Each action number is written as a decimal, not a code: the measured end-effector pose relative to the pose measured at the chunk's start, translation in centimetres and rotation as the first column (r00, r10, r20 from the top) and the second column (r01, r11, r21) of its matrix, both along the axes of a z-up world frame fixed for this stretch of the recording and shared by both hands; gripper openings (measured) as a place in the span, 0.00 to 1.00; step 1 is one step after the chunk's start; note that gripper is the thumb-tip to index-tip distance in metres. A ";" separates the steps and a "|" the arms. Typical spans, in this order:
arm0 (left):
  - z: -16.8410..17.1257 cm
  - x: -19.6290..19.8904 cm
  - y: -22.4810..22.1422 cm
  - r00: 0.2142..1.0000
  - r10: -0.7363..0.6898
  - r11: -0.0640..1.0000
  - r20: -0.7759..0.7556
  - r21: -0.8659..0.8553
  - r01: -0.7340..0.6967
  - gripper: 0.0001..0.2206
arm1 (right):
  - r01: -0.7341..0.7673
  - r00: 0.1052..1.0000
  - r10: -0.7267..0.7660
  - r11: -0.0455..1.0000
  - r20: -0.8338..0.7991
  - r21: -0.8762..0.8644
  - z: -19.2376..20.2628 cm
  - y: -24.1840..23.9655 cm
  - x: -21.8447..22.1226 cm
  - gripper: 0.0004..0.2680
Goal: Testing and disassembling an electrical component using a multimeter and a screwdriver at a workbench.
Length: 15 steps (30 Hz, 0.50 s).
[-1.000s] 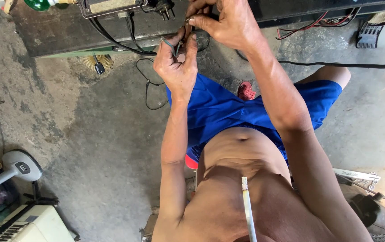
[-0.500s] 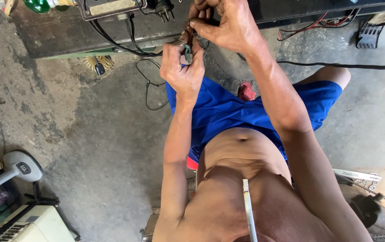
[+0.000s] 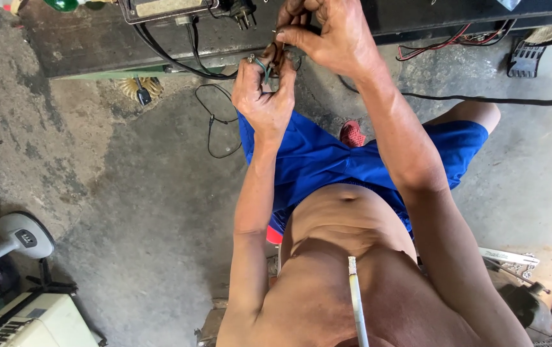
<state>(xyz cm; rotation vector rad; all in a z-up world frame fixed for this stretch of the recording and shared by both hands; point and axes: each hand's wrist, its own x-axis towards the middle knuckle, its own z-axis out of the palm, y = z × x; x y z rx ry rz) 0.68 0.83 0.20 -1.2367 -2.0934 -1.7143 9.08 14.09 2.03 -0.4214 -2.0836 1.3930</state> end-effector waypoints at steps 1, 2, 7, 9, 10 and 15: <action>0.0 0.0 -0.1 1.000 -0.009 1.000 0.013 0.005 0.009 0.09 | -0.018 1.000 0.018 1.000 0.001 0.020 0.1 0.2 -0.1 0.05; -0.1 -0.1 -0.2 1.000 -0.008 1.000 0.014 0.005 0.008 0.09 | -0.020 1.000 0.020 1.000 0.002 0.020 0.0 0.2 -0.2 0.05; -0.5 0.0 -0.3 0.997 0.060 0.998 0.056 0.010 -0.061 0.07 | 0.034 0.998 -0.045 0.981 0.050 0.188 -0.6 -0.2 -0.9 0.03; -1.4 -0.1 -0.3 0.995 0.088 0.996 0.054 0.008 -0.089 0.07 | 0.031 0.998 -0.041 0.972 0.037 0.233 -0.2 -0.5 -1.6 0.01; -1.9 -0.1 -0.4 0.992 0.113 0.994 0.050 0.003 -0.114 0.08 | 0.031 0.999 -0.039 0.961 0.022 0.275 0.0 -0.6 -1.9 0.02; -2.0 -0.7 -0.5 0.988 0.114 0.993 0.108 0.011 -0.116 0.12 | 0.091 0.994 -0.104 0.937 0.022 0.337 0.7 -1.7 -2.8 0.02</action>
